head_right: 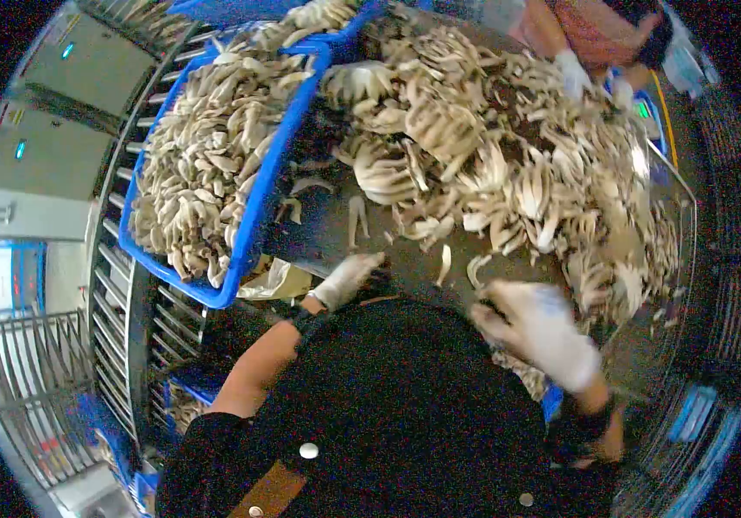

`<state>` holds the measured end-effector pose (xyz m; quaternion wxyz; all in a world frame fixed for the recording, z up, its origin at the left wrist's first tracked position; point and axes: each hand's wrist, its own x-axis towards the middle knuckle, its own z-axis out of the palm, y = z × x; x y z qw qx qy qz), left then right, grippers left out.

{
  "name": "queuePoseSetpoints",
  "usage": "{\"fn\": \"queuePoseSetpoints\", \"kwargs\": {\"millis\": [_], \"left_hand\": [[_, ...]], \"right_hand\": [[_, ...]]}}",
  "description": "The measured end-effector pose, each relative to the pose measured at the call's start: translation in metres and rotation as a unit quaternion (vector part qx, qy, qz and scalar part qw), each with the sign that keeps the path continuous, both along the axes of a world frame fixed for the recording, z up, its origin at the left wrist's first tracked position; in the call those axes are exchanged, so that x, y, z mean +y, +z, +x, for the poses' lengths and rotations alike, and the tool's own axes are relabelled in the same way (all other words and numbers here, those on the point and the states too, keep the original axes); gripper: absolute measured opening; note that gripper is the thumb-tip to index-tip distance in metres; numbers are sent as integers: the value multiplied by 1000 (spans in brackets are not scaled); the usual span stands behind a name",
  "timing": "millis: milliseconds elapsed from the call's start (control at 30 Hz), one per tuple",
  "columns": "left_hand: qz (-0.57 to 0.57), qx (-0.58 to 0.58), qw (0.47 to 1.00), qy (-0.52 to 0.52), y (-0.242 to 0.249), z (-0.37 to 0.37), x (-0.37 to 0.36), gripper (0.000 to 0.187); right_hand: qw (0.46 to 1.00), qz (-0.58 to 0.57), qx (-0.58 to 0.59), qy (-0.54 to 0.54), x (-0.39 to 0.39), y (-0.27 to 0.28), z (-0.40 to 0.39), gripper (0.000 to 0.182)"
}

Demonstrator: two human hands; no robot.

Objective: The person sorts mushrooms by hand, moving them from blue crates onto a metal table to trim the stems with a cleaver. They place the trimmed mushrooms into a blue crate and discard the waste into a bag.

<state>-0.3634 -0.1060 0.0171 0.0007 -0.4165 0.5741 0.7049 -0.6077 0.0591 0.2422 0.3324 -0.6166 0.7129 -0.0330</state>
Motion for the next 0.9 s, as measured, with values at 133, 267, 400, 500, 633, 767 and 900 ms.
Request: {"fn": "queuePoseSetpoints", "kwargs": {"millis": [133, 267, 400, 500, 633, 767, 900], "left_hand": [[-388, 86, 860, -320, -41, -60, -18, 34], [-99, 14, 987, -129, -5, -83, -29, 37], [-294, -20, 914, 279, 35, -44, -59, 43], [-222, 8, 918, 329, 19, -50, -108, 53], [-119, 141, 958, 219, -41, -101, -150, 45], [-193, 320, 921, 112, -7, -93, -108, 35], [36, 99, 994, 1, 80, -76, -74, 67]], "right_hand": [[953, 127, -268, -56, -13, -193, -23, 39], [970, 65, -223, -68, -60, -238, -82, 47], [955, 71, -256, -133, -64, -300, -116, 48], [635, 34, -647, -420, -63, -300, -54, 46], [945, -123, -300, -51, -86, -362, -61, 55], [828, -57, -520, -201, -103, -265, -29, 49], [664, -75, -663, -337, -86, -260, -27, 42]]}}
